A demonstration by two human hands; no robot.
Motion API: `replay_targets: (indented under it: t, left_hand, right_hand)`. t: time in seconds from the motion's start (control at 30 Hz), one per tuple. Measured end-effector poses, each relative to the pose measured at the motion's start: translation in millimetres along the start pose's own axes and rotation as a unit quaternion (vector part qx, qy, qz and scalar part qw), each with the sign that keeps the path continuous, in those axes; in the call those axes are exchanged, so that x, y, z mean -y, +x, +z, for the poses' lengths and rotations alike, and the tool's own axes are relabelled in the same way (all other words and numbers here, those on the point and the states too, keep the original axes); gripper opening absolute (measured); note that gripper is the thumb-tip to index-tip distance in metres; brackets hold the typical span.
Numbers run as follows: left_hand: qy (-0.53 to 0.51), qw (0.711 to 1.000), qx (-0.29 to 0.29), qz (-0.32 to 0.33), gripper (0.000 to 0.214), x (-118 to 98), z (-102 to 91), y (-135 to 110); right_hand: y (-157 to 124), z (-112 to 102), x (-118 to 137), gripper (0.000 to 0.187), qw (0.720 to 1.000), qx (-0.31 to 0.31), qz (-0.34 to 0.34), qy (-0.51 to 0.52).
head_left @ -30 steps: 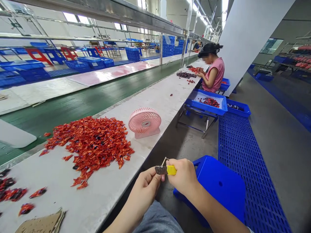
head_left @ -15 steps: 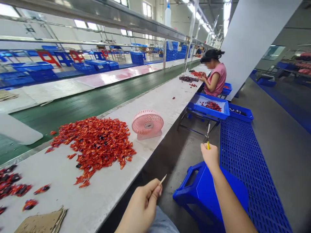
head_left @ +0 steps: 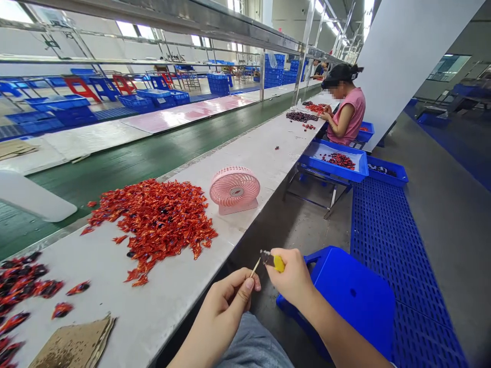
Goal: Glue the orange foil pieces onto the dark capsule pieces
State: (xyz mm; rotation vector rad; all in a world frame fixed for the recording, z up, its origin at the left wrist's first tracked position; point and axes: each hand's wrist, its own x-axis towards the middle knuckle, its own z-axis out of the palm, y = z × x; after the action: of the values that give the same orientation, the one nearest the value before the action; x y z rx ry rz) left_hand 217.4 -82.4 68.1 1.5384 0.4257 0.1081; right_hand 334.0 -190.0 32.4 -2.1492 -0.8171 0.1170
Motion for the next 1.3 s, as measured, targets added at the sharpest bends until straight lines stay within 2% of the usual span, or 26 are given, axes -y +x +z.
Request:
replay_targets:
  t: [0.13, 0.3, 0.43, 0.53, 0.6, 0.67, 0.77, 0.83, 0.93, 1.07, 1.2, 1.3]
  left_hand:
    - [-0.015, 1.000, 0.002, 0.014, 0.048, 0.7, 0.0, -1.4]
    - [0.053, 0.997, -0.003, 0.058, 0.035, 8.2, -3.6, -6.6]
    - [0.125, 0.986, -0.072, 0.078, 0.030, 5.7, 1.9, -15.3]
    - [0.135, 0.979, -0.130, 0.085, 0.028, 7.4, 9.2, -16.9]
    - [0.122, 0.981, -0.130, 0.079, 0.030, 13.7, 11.2, -14.8]
    - [0.108, 0.986, -0.114, 0.059, 0.034, 22.9, 9.3, -12.2]
    - [0.092, 0.990, -0.099, 0.028, 0.037, 34.7, 1.6, -8.9]
    - [0.073, 0.992, -0.101, 0.020, 0.041, 36.3, -3.0, -6.3]
    - [0.005, 0.997, -0.075, -0.004, 0.047, 28.0, -5.0, -2.1]
    - [-0.115, 0.990, -0.018, -0.083, 0.053, 12.1, -3.9, -1.9]
    - [-0.148, 0.986, -0.003, -0.073, 0.055, 9.4, -6.0, -4.5]
    - [-0.127, 0.990, -0.026, -0.049, 0.054, 12.7, -7.9, -4.3]
  right_hand:
    - [-10.5, -2.1, 16.2, 0.035, 0.996, 0.020, -0.016, -0.082]
    - [-12.3, -6.9, 26.5, 0.010, 0.984, 0.077, 0.012, -0.158]
    - [-17.7, -1.7, 31.7, 0.012, 0.984, 0.092, 0.014, -0.153]
    - [-15.3, 6.3, 25.2, 0.014, 0.990, 0.050, 0.008, -0.130]
    - [-3.7, 3.6, 11.3, 0.016, 0.991, -0.005, 0.029, -0.131]
    - [14.4, -10.3, -9.2, 0.018, 0.985, -0.064, 0.068, -0.144]
    - [37.9, -38.1, -39.0, 0.034, 0.969, -0.145, 0.129, -0.156]
    - [41.8, -43.2, -48.2, 0.035, 0.964, -0.170, 0.137, -0.153]
    - [29.6, -22.2, -40.0, 0.031, 0.977, -0.135, 0.105, -0.128]
    - [4.9, 10.9, -12.2, 0.032, 0.993, -0.062, 0.038, -0.093]
    - [-8.0, 12.4, 5.7, 0.036, 0.996, -0.028, -0.009, -0.082]
    - [-11.9, 8.6, 13.7, 0.039, 0.996, -0.012, -0.033, -0.078]
